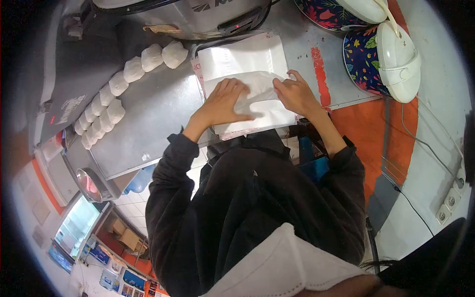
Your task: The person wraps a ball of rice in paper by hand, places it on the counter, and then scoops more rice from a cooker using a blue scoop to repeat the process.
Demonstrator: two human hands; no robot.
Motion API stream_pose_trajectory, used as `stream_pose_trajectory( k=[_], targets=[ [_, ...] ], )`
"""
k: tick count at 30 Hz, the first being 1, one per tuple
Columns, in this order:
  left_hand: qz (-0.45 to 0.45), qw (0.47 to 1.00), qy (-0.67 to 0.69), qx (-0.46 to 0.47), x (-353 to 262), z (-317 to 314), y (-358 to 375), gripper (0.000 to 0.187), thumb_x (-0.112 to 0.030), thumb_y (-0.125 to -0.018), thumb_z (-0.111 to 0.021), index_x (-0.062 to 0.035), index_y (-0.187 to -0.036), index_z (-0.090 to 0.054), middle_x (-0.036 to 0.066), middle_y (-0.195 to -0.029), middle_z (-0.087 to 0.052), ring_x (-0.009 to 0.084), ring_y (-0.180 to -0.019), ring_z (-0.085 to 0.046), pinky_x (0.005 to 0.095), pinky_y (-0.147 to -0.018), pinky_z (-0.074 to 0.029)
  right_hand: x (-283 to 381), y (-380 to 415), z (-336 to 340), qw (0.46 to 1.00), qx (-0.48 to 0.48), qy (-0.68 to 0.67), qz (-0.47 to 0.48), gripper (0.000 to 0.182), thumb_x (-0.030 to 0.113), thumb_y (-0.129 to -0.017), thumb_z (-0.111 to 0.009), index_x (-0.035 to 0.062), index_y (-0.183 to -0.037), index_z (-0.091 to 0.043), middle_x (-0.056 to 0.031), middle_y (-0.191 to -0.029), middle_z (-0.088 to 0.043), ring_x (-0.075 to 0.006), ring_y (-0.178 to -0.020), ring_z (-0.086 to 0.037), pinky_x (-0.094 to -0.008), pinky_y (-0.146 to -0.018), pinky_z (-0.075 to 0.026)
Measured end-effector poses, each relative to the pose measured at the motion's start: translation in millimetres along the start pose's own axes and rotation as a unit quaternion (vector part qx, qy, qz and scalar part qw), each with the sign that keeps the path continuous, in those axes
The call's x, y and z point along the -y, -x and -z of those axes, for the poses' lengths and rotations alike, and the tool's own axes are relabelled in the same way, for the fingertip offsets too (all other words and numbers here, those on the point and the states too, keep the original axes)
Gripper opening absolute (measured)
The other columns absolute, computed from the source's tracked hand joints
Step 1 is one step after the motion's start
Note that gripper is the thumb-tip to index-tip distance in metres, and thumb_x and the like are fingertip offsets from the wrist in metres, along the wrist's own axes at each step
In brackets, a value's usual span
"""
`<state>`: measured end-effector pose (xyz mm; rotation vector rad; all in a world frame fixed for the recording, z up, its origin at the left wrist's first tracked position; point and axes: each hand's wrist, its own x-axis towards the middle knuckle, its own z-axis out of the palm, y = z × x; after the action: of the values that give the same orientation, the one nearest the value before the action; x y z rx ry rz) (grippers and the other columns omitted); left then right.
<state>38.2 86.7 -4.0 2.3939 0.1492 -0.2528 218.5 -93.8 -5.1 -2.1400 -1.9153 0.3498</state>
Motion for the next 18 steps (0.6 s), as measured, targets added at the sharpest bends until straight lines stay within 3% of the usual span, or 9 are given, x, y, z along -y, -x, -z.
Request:
stream_pose_trajectory(
  k=[3, 5, 7, 8, 12, 14, 15, 17, 18],
  targets=[
    [-0.083, 0.993, -0.080, 0.009, 28.8, -13.2, 15.2, 0.030, -0.033, -0.083, -0.061, -0.0067, -0.097, -0.059, 0.010, -0.110, -0.045, 0.0324, -0.110, -0.043, 0.0423, -0.098, -0.035, -0.2, -0.1, -8.7, 0.997, -0.055, -0.032, 0.039, 0.020, 0.014, -0.079, -0.062, 0.0097, -0.097, -0.054, -0.0106, -0.065, -0.062, -0.0260, -0.071, -0.062, -0.0423, -0.094, -0.038],
    [-0.072, 0.989, -0.122, 0.041, 50.4, -15.8, 13.4, 0.030, -0.031, -0.084, -0.061, -0.0079, -0.103, -0.060, 0.012, -0.115, -0.051, 0.0345, -0.114, -0.043, 0.0420, -0.101, -0.034, -1.8, -1.9, -10.7, 0.993, -0.089, -0.040, 0.061, 0.020, 0.017, -0.080, -0.063, 0.0109, -0.097, -0.055, -0.0110, -0.063, -0.061, -0.0266, -0.069, -0.062, -0.0425, -0.094, -0.038],
    [-0.075, 0.997, -0.005, -0.004, 68.8, -10.0, 13.7, 0.033, -0.031, -0.086, -0.060, -0.0074, -0.109, -0.061, 0.013, -0.114, -0.059, 0.0369, -0.113, -0.047, 0.0429, -0.102, -0.034, -4.3, -0.8, -10.1, 0.998, -0.019, -0.016, -0.053, 0.019, 0.024, -0.083, -0.063, 0.0121, -0.096, -0.057, -0.0105, -0.066, -0.063, -0.0260, -0.073, -0.062, -0.0412, -0.092, -0.038],
    [0.010, 0.999, 0.042, -0.002, 71.9, -7.9, 9.9, 0.035, -0.032, -0.087, -0.060, -0.0059, -0.110, -0.062, 0.014, -0.108, -0.064, 0.0376, -0.110, -0.052, 0.0417, -0.102, -0.035, -4.1, -1.6, -10.6, 0.998, -0.017, -0.017, -0.053, 0.019, 0.024, -0.083, -0.063, 0.0121, -0.096, -0.057, -0.0105, -0.066, -0.063, -0.0260, -0.073, -0.062, -0.0412, -0.092, -0.038],
    [-0.049, 0.995, -0.018, -0.085, 78.0, -8.8, 10.7, 0.034, -0.034, -0.086, -0.061, -0.0078, -0.107, -0.064, 0.015, -0.099, -0.065, 0.0363, -0.099, -0.057, 0.0400, -0.096, -0.040, -3.1, -5.3, -15.0, 0.986, -0.024, -0.039, -0.161, 0.017, 0.028, -0.085, -0.060, 0.0114, -0.090, -0.061, -0.0113, -0.069, -0.064, -0.0264, -0.080, -0.060, -0.0412, -0.088, -0.038],
    [0.086, 0.977, 0.167, -0.101, 77.7, -8.5, 9.0, 0.028, -0.032, -0.083, -0.066, -0.0092, -0.099, -0.066, 0.015, -0.091, -0.065, 0.0351, -0.089, -0.057, 0.0412, -0.088, -0.041, 0.7, -3.1, -26.4, 0.978, -0.051, -0.035, -0.200, 0.017, 0.028, -0.085, -0.059, 0.0108, -0.087, -0.061, -0.0120, -0.070, -0.064, -0.0275, -0.082, -0.059, -0.0413, -0.086, -0.038],
    [0.088, 0.976, 0.169, -0.101, 73.2, -12.5, 8.0, 0.028, -0.032, -0.083, -0.066, -0.0092, -0.099, -0.066, 0.015, -0.091, -0.065, 0.0351, -0.089, -0.057, 0.0412, -0.088, -0.041, 3.4, -2.2, -35.5, 0.973, -0.075, -0.050, -0.214, 0.016, 0.026, -0.084, -0.060, 0.0100, -0.086, -0.062, -0.0127, -0.074, -0.063, -0.0286, -0.084, -0.057, -0.0408, -0.085, -0.039],
    [0.096, 0.969, 0.098, -0.205, 61.1, -23.1, 0.0, 0.026, -0.028, -0.080, -0.068, -0.0071, -0.096, -0.064, 0.016, -0.083, -0.064, 0.0339, -0.079, -0.056, 0.0407, -0.083, -0.040, 9.6, -6.1, -49.4, 0.967, -0.100, -0.063, -0.225, 0.015, 0.024, -0.082, -0.061, 0.0091, -0.084, -0.062, -0.0135, -0.078, -0.062, -0.0297, -0.085, -0.056, -0.0404, -0.083, -0.039],
    [0.121, 0.972, 0.049, -0.196, 59.7, -32.0, -7.0, 0.028, -0.026, -0.076, -0.071, -0.0076, -0.096, -0.062, 0.012, -0.086, -0.062, 0.0309, -0.085, -0.056, 0.0401, -0.086, -0.037, 15.5, -8.4, -55.0, 0.964, -0.084, -0.008, -0.251, 0.014, 0.021, -0.080, -0.061, 0.0083, -0.084, -0.062, -0.0128, -0.084, -0.060, -0.0299, -0.088, -0.054, -0.0396, -0.082, -0.039]
  ],
)
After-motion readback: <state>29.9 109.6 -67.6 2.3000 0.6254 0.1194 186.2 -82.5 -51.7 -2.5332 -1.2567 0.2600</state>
